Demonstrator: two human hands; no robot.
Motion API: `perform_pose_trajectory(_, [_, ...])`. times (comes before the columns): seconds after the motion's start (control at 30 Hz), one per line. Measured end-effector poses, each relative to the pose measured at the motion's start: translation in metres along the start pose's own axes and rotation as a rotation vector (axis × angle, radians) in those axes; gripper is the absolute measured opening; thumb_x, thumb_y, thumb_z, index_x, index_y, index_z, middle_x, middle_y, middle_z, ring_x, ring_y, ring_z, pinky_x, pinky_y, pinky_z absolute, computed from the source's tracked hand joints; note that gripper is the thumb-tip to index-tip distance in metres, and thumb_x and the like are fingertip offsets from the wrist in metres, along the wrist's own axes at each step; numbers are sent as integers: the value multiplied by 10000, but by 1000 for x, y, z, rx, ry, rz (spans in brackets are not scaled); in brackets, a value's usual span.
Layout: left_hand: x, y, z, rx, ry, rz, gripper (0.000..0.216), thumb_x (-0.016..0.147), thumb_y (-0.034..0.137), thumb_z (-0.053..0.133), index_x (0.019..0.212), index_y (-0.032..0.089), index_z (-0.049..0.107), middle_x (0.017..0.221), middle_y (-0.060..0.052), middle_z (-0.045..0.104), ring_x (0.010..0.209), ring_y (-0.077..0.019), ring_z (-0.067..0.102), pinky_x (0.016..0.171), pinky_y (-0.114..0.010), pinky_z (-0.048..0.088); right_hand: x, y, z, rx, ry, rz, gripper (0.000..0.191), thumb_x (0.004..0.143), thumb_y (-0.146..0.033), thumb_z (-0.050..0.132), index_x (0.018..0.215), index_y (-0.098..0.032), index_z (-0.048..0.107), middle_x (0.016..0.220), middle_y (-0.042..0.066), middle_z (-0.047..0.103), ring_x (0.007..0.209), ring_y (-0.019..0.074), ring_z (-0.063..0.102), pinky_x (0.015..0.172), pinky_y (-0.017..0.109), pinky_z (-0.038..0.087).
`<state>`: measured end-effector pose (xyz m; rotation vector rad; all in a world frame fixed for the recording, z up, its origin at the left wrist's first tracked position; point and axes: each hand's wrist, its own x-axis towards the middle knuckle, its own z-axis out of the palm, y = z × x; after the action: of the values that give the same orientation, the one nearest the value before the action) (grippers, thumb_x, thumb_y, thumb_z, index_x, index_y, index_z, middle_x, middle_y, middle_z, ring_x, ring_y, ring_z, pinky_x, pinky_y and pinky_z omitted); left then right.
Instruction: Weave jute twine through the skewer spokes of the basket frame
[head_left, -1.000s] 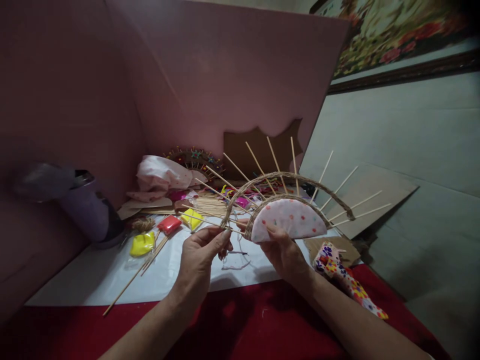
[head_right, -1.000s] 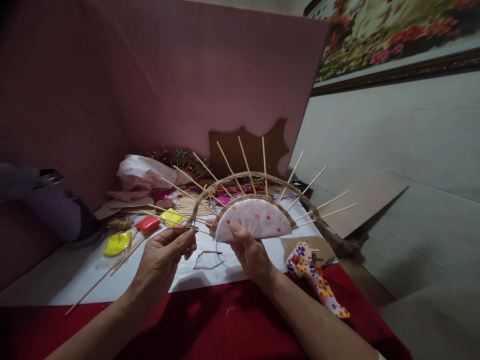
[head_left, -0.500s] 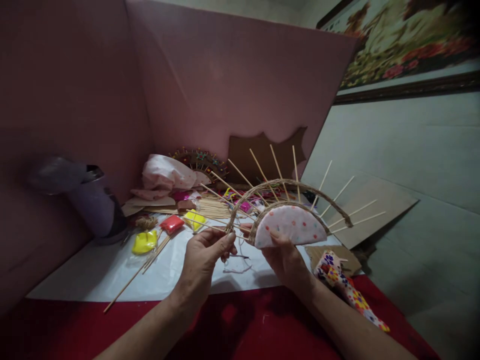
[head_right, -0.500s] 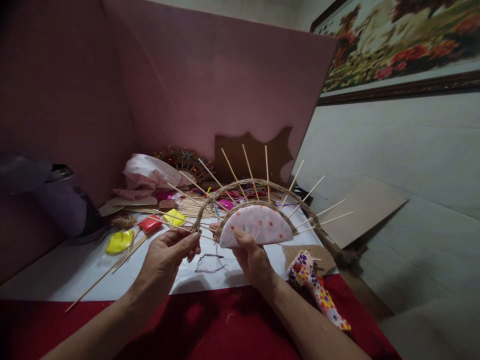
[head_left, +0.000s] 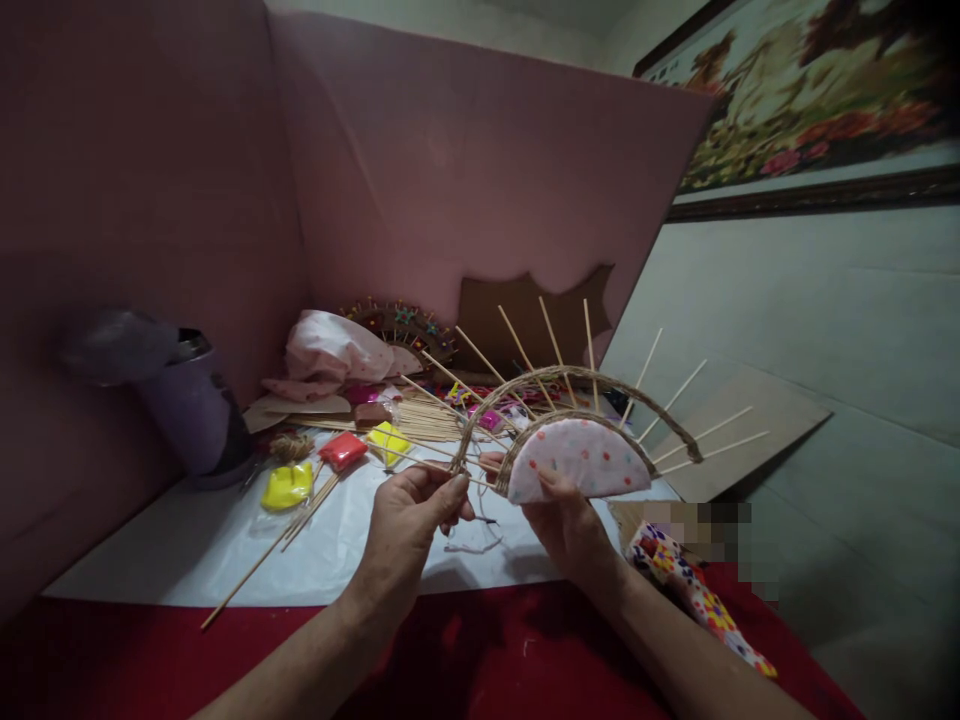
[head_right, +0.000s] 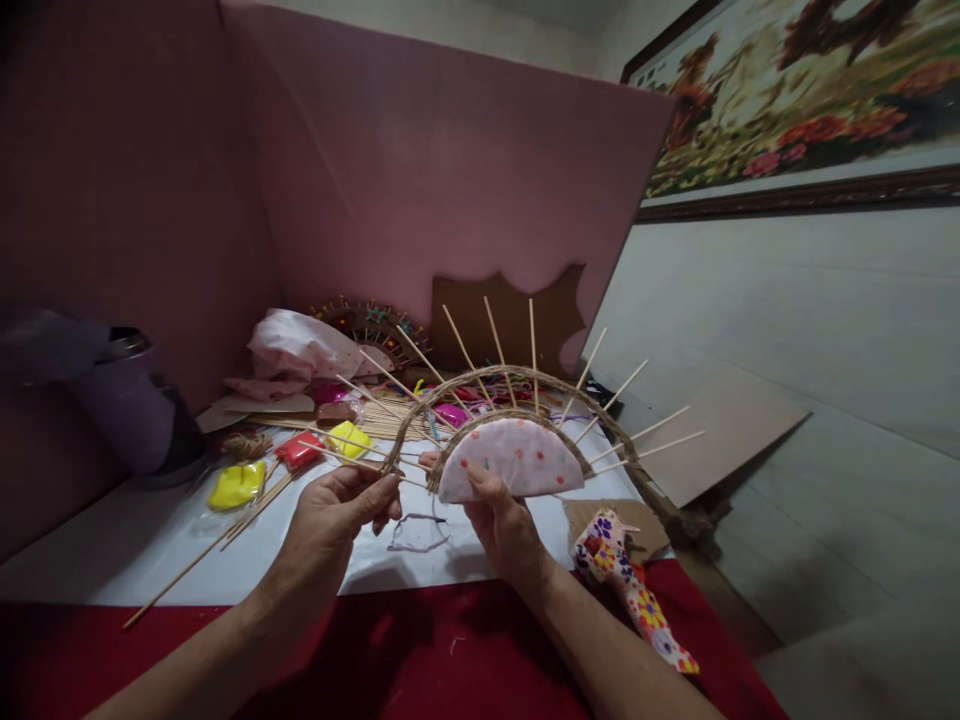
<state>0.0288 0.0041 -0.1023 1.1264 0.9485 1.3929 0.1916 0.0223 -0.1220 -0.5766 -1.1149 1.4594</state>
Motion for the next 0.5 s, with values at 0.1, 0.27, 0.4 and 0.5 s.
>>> perform_pose_trajectory(0.1, [-1, 2, 0, 34, 15, -7, 206, 693, 312, 660, 614, 141, 576, 506, -7, 596, 464, -93, 450, 476, -229, 337, 0, 1, -1, 2, 8, 7, 319, 792, -342, 509, 996, -174, 689, 1039, 55, 682, 1106, 251, 549, 1083, 406, 269])
perform_pose_trajectory(0.27, [-2, 4, 0, 44, -27, 9, 249, 748, 363, 603, 636, 145, 556, 538, -14, 602, 473, -91, 444, 480, -229, 342, 0, -1, 0, 18, -9, 2, 348, 813, -356, 485, 1017, -152, 679, 1062, 67, 674, 1120, 260, 537, 1094, 430, 241])
perform_pose_trajectory(0.4, [-1, 5, 2, 60, 9, 16, 253, 670, 369, 681, 696, 149, 560, 587, -16, 621, 487, -100, 479, 460, -224, 348, 0, -2, -1, 29, -14, -6, 364, 815, -347, 471, 1045, -142, 665, 1075, 73, 668, 1116, 273, 538, 1082, 468, 252])
perform_pose_trajectory(0.5, [-1, 6, 5, 55, 24, -15, 272, 609, 343, 729, 698, 146, 564, 586, -13, 620, 493, -107, 496, 450, -225, 347, 0, -1, -2, -7, -4, 7, 355, 799, -353, 491, 1025, -152, 677, 1090, 65, 662, 1141, 264, 520, 1096, 441, 229])
